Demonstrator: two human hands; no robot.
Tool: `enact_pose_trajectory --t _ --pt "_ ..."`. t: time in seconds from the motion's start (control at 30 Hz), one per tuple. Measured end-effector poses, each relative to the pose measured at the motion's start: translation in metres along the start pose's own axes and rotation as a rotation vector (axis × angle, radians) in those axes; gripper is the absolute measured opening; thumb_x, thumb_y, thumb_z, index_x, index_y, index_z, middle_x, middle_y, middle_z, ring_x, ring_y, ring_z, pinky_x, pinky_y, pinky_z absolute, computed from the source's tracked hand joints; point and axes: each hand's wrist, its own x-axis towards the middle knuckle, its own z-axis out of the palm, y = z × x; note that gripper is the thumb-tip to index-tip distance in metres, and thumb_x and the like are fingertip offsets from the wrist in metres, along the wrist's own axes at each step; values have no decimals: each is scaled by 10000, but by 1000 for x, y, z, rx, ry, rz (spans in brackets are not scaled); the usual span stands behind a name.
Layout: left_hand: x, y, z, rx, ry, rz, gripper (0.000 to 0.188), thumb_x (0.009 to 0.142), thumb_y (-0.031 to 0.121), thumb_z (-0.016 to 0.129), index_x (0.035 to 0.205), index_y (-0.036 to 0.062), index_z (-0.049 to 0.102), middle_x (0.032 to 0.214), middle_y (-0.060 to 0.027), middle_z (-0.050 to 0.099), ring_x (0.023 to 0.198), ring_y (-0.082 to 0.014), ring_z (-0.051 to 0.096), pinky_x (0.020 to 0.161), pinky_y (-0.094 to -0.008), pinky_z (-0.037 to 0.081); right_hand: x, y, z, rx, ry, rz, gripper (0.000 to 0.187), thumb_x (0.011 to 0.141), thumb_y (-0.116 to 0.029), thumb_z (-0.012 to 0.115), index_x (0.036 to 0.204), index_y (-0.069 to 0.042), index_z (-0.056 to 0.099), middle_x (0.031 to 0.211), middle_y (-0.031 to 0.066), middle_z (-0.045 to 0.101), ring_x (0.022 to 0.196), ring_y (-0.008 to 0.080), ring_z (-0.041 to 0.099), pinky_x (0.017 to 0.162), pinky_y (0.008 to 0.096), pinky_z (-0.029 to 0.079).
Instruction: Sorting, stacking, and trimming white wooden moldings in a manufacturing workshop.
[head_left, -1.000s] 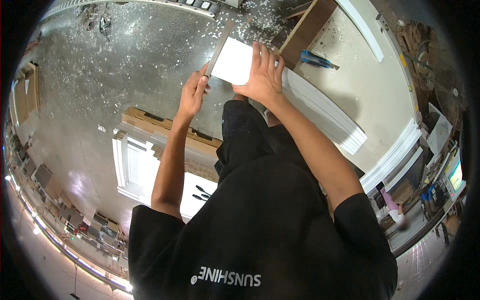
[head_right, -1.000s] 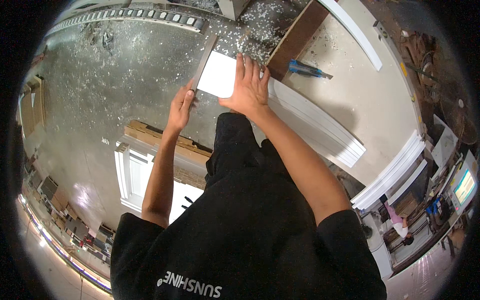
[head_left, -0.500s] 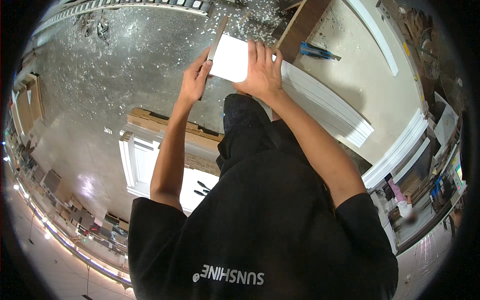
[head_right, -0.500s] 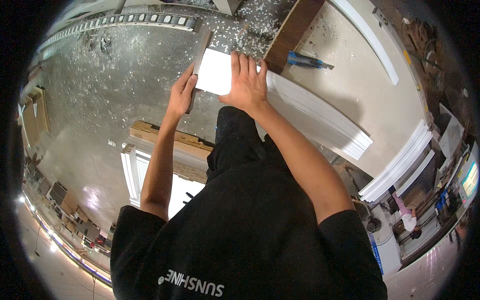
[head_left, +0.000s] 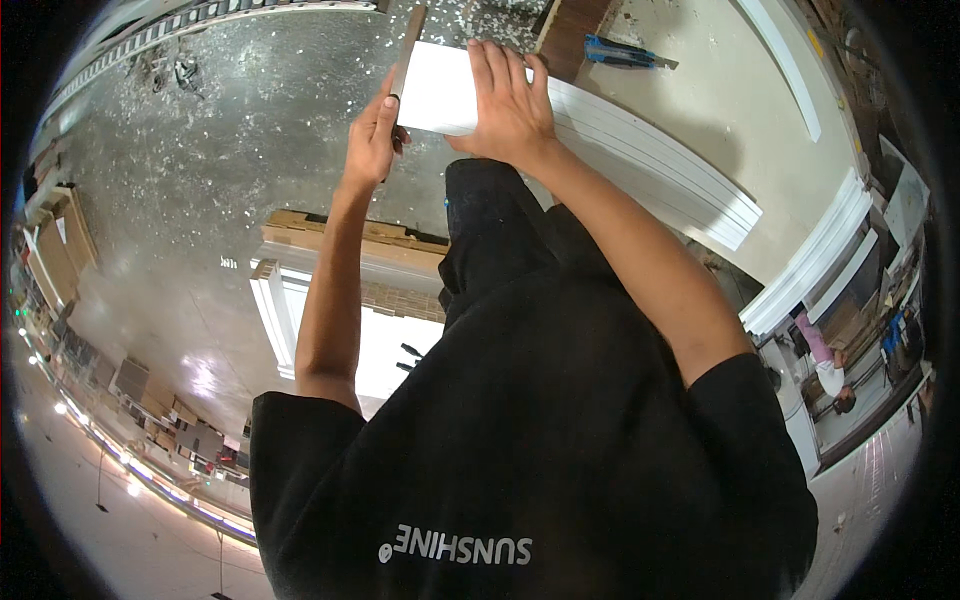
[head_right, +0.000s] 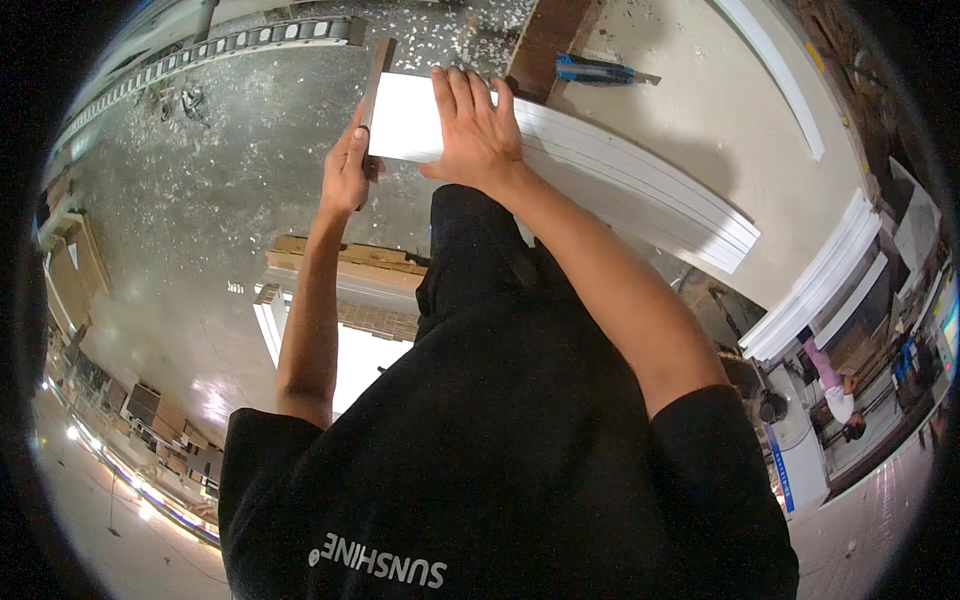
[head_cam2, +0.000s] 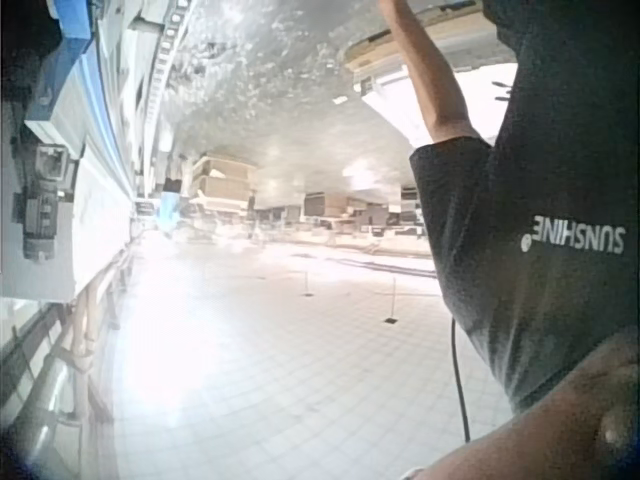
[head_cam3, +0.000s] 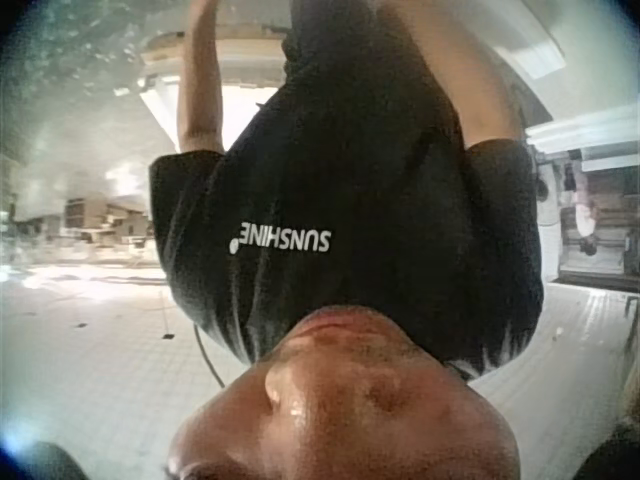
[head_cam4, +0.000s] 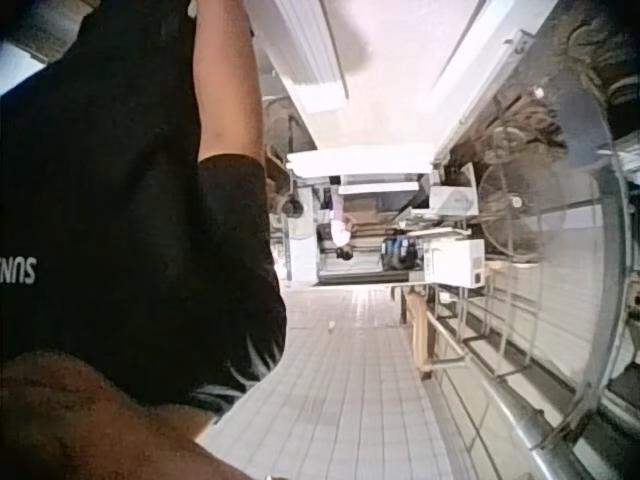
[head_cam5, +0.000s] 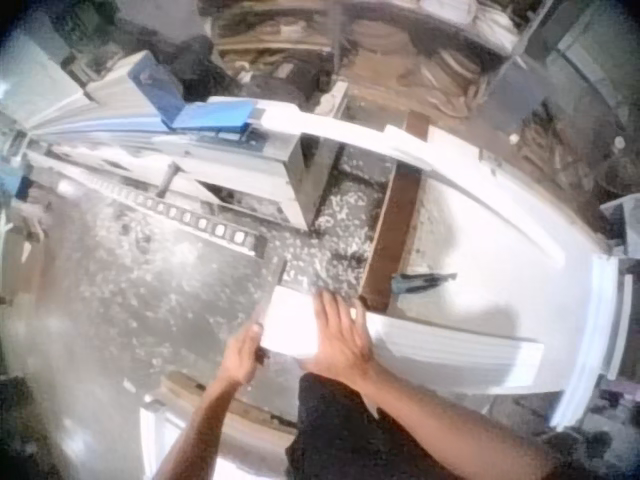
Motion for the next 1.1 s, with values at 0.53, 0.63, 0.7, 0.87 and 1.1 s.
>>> enact_pose_trajectory --t 0.53,0.63,0.7,0.87,1.1 --pt "-4 1 1 -32 -33 -37 666 1151 534 382 1692 145 382 756 25 545 617 -76 484 547 -261 422 -3 2 0 -3 50 -31 1289 602 -670 879 1589 18 419 1533 152 508 1357 321 498 1160 533 302" --pt "3 -10 6 -44 -68 -5 680 1147 551 390 1697 151 371 749 32 531 612 -76 472 541 -267 411 -4 12 -1 -15 84 -59 1302 610 -751 860 1572 24 448 1533 175 520 1338 339 523 1137 546 325" --pt "9 -22 8 -35 -38 -36 644 1155 538 407 1636 117 488 747 35 560 586 -72 449 532 -275 397 -6 19 1 -64 171 -109 1304 648 -846 792 1550 39 474 1528 209 533 1323 365 550 1109 553 372" --pt "5 -34 6 -30 -71 1 655 1163 497 343 1678 96 397 908 32 646 618 -41 418 533 -243 329 -21 20 5 342 233 -70 1052 801 -692 791 1540 -9 486 1576 230 482 1431 439 481 1203 571 357" --pt "-3 -15 9 -20 27 -13 668 1168 479 390 1690 64 350 872 -4 628 695 -76 526 581 -250 426 -159 159 -59 77 537 385 785 971 -487 757 1524 0 486 1555 240 474 1473 414 417 1197 580 329"
